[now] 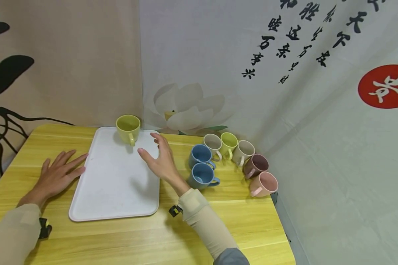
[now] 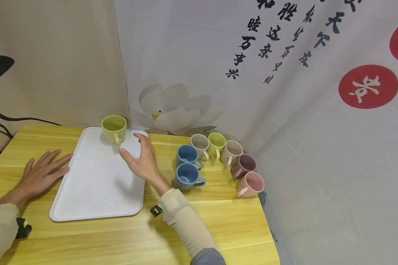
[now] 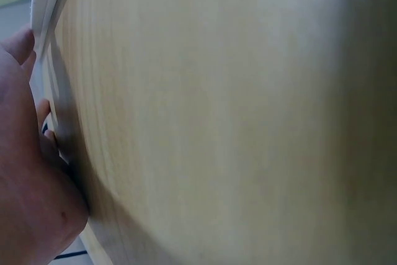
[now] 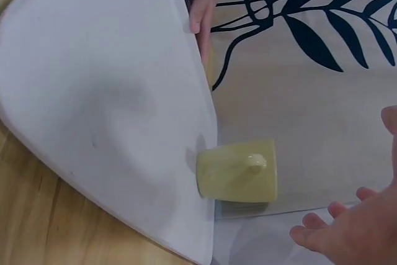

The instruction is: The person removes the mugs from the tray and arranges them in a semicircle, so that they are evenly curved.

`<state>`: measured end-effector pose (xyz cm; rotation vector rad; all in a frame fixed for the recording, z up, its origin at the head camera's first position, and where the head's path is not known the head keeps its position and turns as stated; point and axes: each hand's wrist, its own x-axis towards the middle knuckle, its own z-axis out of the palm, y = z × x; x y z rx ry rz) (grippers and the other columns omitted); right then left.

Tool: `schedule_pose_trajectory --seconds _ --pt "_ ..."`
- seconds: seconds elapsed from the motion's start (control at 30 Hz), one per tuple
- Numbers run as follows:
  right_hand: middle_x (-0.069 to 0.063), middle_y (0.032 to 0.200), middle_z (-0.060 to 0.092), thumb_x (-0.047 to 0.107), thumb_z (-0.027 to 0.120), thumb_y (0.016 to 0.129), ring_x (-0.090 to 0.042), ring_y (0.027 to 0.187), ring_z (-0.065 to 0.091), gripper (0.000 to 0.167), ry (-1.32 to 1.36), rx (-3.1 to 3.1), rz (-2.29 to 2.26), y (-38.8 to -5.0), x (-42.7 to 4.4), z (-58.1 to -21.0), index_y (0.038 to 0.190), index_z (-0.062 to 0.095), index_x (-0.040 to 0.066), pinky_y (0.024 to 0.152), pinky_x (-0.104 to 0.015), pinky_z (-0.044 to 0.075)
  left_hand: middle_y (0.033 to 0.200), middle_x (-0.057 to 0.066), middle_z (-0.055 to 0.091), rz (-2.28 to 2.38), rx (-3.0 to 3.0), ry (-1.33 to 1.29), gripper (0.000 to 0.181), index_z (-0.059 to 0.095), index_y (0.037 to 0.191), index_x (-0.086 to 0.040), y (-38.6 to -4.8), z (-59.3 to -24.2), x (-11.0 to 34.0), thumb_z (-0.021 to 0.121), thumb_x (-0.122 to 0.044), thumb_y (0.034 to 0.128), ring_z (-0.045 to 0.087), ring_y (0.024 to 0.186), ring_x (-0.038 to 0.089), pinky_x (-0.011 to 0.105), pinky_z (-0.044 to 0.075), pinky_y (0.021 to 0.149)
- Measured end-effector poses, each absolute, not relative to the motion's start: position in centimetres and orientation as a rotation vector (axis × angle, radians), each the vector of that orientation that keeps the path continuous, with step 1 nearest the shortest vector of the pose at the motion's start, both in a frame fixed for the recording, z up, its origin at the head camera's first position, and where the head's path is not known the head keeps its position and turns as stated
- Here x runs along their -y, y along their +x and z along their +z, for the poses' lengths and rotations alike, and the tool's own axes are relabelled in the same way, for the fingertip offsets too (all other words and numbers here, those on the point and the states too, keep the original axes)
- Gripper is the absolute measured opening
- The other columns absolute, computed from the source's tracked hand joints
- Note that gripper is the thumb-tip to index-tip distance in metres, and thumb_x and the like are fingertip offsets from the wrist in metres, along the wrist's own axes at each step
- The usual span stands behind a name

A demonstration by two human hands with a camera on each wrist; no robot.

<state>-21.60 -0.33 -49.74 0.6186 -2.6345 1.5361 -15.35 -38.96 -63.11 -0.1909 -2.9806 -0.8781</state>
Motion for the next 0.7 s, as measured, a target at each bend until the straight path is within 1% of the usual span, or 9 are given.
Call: schedule_pose_trajectory --seconds 0.13,0.23,0.4,0.57,0.7 --pt "-0.008 0.170 0.055 0.039 0.077 0.107 -0.037 0.156 0.057 0.071 0.623 2.638 1.532 -22.4 1.3 -50.4 0.167 0.048 0.016 0.125 -0.044 0.053 0.186 0.034 0.013 -0.877 2.981 -0.189 0.065 0.031 0.180 -0.022 -15.4 -63.3 39.0 0.046 -0.045 0.1209 -0.001 0.172 0.064 0.086 -0.017 0.130" --pt "-0.008 0.170 0.055 0.039 0.076 0.107 -0.037 0.156 0.057 0.071 0.633 2.651 1.521 -23.0 1.8 -50.7 0.167 0.048 0.014 0.125 -0.041 0.053 0.186 0.034 0.013 -0.876 2.988 -0.183 0.065 0.031 0.180 -0.022 -15.5 -63.3 39.0 0.046 -0.046 0.1208 0.000 0.172 0.065 0.086 -0.017 0.130" --pt "-0.007 0.172 0.055 0.041 0.076 0.107 -0.034 0.157 0.057 0.072 0.611 2.677 1.518 -23.8 2.6 -51.0 0.168 0.048 0.014 0.125 -0.040 0.053 0.186 0.034 0.012 -0.885 2.990 -0.178 0.066 0.031 0.180 -0.022 -15.6 -63.4 39.0 0.046 -0.047 0.1206 -0.001 0.172 0.064 0.086 -0.018 0.130" --pt "-0.009 0.169 0.058 0.039 0.077 0.107 -0.033 0.154 0.059 0.070 0.579 2.692 1.553 -24.6 3.6 -51.5 0.166 0.050 0.012 0.125 -0.034 0.051 0.187 0.034 0.012 -0.897 2.983 -0.185 0.065 0.031 0.180 -0.022 -15.6 -63.3 39.1 0.046 -0.045 0.1206 -0.002 0.173 0.063 0.085 -0.018 0.130" --pt "-0.009 0.166 0.062 0.040 0.077 0.107 -0.028 0.152 0.060 0.069 0.552 2.720 1.559 -25.0 4.5 -52.1 0.164 0.054 0.011 0.123 -0.032 0.052 0.186 0.034 0.013 -0.888 2.987 -0.181 0.065 0.032 0.179 -0.021 -15.7 -63.1 39.1 0.046 -0.045 0.1205 -0.001 0.173 0.063 0.086 -0.017 0.130"
